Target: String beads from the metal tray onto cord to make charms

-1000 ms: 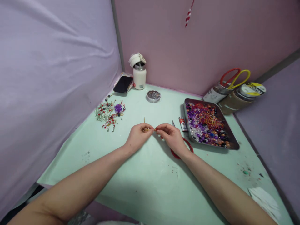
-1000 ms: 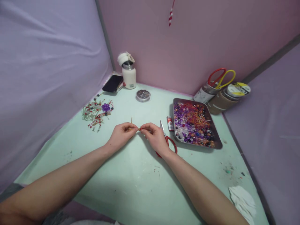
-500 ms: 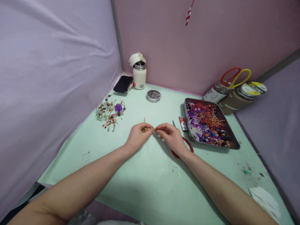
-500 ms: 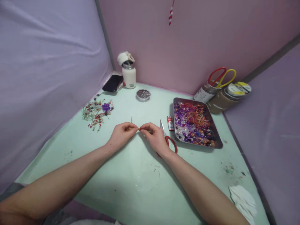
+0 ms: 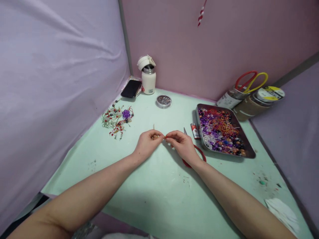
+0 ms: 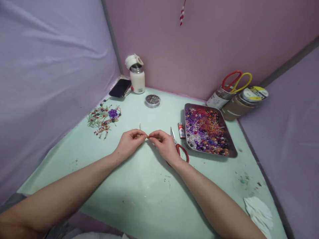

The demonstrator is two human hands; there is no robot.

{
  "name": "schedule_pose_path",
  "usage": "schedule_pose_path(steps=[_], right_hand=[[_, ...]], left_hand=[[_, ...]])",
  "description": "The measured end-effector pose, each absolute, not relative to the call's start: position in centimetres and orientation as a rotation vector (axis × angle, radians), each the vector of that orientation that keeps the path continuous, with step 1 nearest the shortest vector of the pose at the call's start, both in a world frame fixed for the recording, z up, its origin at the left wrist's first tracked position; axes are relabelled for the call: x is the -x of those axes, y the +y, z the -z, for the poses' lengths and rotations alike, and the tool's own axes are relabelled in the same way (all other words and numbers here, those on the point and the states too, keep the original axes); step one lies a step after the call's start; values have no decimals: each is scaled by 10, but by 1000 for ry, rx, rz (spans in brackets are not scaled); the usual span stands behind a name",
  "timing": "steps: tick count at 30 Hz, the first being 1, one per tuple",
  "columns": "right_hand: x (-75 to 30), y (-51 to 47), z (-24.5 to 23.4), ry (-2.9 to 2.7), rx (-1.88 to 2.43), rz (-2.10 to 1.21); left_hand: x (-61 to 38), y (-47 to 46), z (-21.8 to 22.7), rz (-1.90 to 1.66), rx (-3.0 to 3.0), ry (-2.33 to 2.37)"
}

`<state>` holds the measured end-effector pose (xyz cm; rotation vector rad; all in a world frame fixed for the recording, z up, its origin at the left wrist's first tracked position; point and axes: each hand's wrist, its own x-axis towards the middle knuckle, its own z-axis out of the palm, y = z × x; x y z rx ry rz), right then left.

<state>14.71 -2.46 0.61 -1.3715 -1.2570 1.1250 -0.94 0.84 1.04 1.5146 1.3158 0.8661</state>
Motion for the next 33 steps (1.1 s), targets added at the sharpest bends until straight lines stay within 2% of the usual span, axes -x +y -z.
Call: schedule_pose_path(steps=[33], right_hand=[[-147, -24, -7, -1330, 1358, -1035]], left_hand=[[9, 8, -9, -824, -1510, 1289]])
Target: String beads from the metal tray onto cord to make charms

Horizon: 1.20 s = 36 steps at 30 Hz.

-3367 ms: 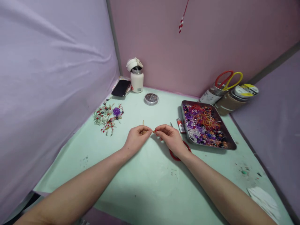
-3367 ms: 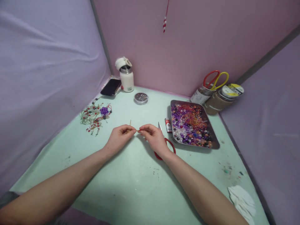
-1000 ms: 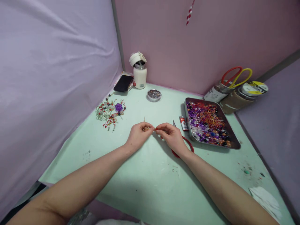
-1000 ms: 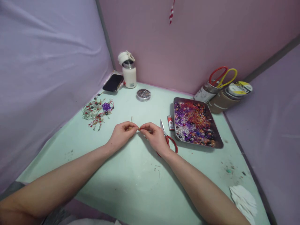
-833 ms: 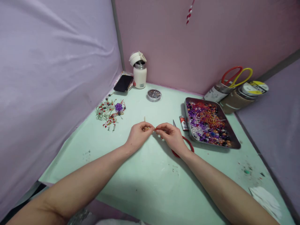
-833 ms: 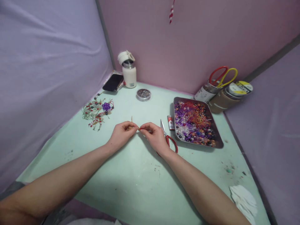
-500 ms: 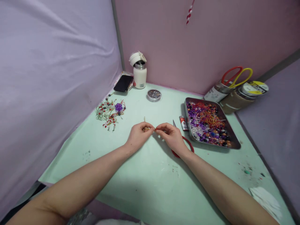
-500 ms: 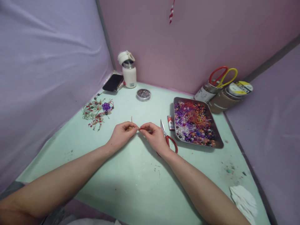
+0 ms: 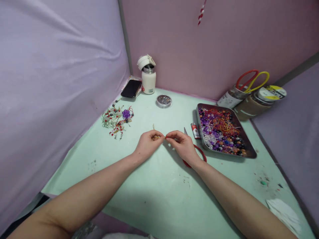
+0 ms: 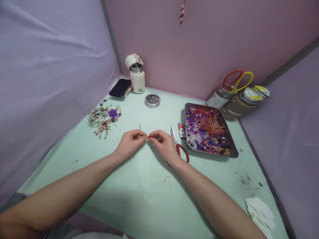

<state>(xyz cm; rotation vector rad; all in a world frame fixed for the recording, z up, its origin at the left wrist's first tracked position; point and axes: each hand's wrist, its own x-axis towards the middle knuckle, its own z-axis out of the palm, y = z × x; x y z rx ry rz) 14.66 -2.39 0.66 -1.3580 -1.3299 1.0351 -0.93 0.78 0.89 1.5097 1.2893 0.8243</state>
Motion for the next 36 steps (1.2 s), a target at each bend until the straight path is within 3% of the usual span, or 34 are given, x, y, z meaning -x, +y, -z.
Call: schedule_pose_path(steps=[36], right_hand=[[-147, -26, -4, -1401, 1419, -967]], left_hand=[[11, 12, -13, -706, -1565, 1244]])
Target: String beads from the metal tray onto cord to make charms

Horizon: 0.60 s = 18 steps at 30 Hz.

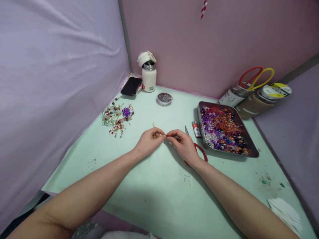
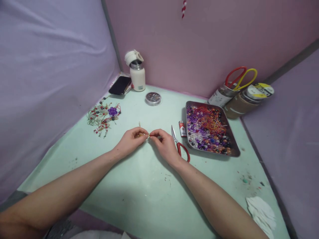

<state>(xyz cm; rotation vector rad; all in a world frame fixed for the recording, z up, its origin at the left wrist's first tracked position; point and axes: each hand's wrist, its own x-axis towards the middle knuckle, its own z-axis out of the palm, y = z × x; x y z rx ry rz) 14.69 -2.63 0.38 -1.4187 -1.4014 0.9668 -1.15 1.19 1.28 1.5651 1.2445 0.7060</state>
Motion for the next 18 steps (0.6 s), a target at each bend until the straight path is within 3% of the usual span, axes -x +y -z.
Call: schedule_pose_path(steps=[18], right_hand=[[-147, -26, -3, -1382, 1420, -962]], left_hand=[[13, 12, -12, -753, -1766, 1238]])
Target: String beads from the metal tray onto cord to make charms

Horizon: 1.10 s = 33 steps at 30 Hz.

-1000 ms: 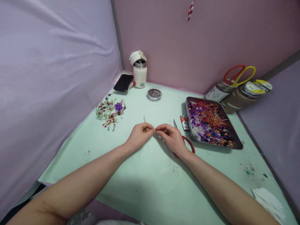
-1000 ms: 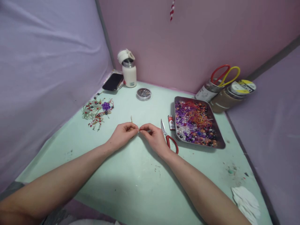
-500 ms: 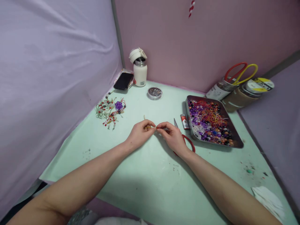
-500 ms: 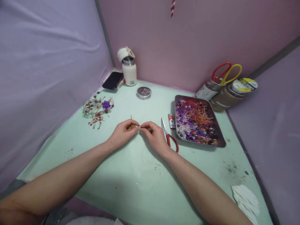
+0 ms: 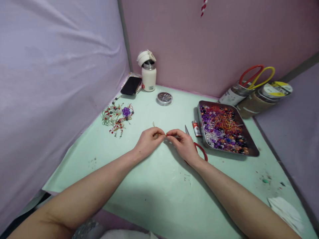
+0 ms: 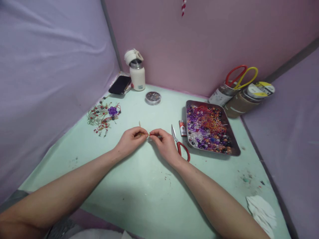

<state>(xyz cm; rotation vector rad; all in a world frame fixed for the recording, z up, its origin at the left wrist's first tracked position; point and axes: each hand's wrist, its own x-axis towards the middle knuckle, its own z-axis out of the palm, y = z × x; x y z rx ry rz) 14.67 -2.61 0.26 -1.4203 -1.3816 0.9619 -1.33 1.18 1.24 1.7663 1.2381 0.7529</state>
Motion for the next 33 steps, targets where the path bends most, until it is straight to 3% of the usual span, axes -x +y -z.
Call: schedule_pose_path(steps=[33], right_hand=[[-146, -27, 0, -1432, 1407, -884]], left_hand=[[12, 10, -15, -766, -1744, 1264]])
